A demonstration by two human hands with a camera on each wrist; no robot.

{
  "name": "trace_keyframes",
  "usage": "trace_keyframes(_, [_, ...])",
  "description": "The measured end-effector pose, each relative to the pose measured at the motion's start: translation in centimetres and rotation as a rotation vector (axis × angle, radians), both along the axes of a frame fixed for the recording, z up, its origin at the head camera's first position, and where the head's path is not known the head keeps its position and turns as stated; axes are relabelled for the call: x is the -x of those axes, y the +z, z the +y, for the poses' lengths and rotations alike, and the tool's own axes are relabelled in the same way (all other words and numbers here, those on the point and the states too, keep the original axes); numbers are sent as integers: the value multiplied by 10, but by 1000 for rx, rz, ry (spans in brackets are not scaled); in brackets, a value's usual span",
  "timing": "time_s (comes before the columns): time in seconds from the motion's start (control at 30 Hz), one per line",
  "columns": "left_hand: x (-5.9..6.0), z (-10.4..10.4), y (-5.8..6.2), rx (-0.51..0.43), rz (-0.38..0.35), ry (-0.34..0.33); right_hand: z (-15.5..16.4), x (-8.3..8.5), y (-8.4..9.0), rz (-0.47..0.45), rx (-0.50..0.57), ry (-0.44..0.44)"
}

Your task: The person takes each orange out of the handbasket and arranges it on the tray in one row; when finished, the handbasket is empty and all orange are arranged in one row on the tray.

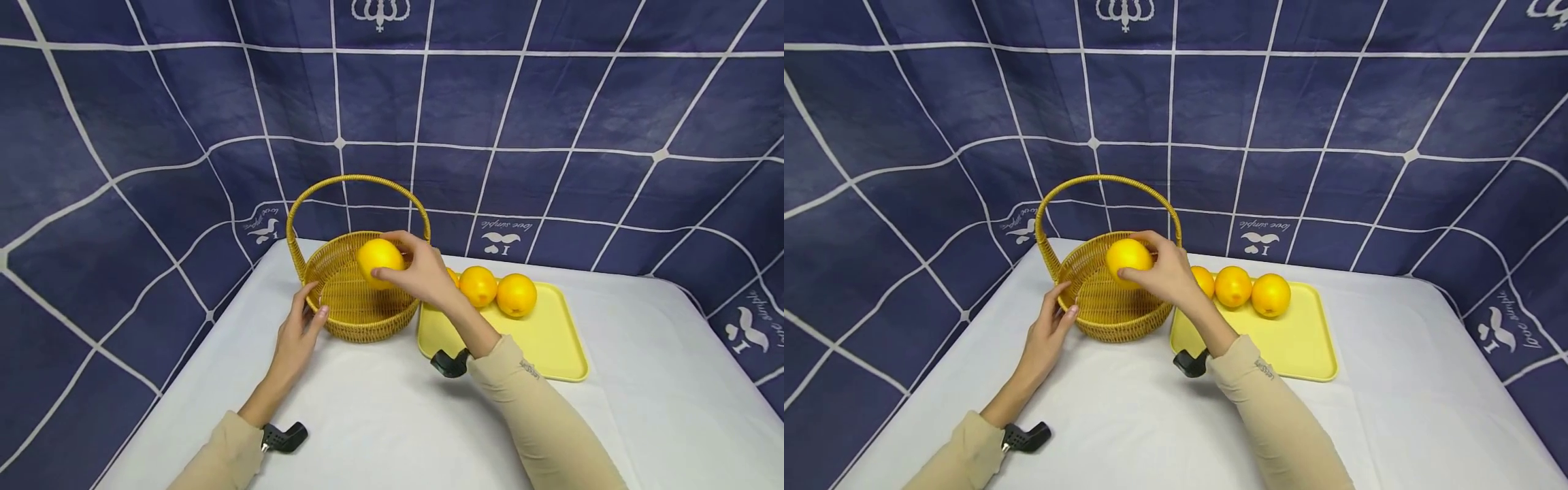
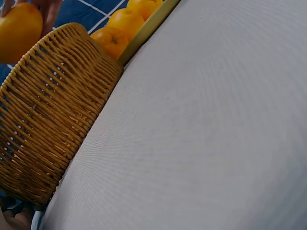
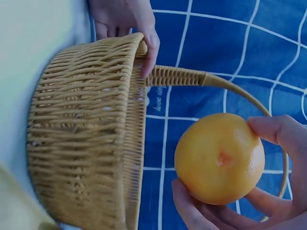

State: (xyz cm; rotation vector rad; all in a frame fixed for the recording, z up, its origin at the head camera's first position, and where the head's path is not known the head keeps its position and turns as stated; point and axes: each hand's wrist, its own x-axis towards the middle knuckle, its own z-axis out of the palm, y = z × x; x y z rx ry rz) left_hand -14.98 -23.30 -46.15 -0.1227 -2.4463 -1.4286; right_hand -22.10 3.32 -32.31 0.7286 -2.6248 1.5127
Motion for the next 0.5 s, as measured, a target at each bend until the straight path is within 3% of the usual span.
trace_keyframes(0.23, [0, 0, 0, 6, 11, 13, 38, -14, -5, 4, 46, -58])
trace_keyframes(0.5, [2, 0, -2, 2, 30, 9, 107, -26, -11, -30, 13, -216])
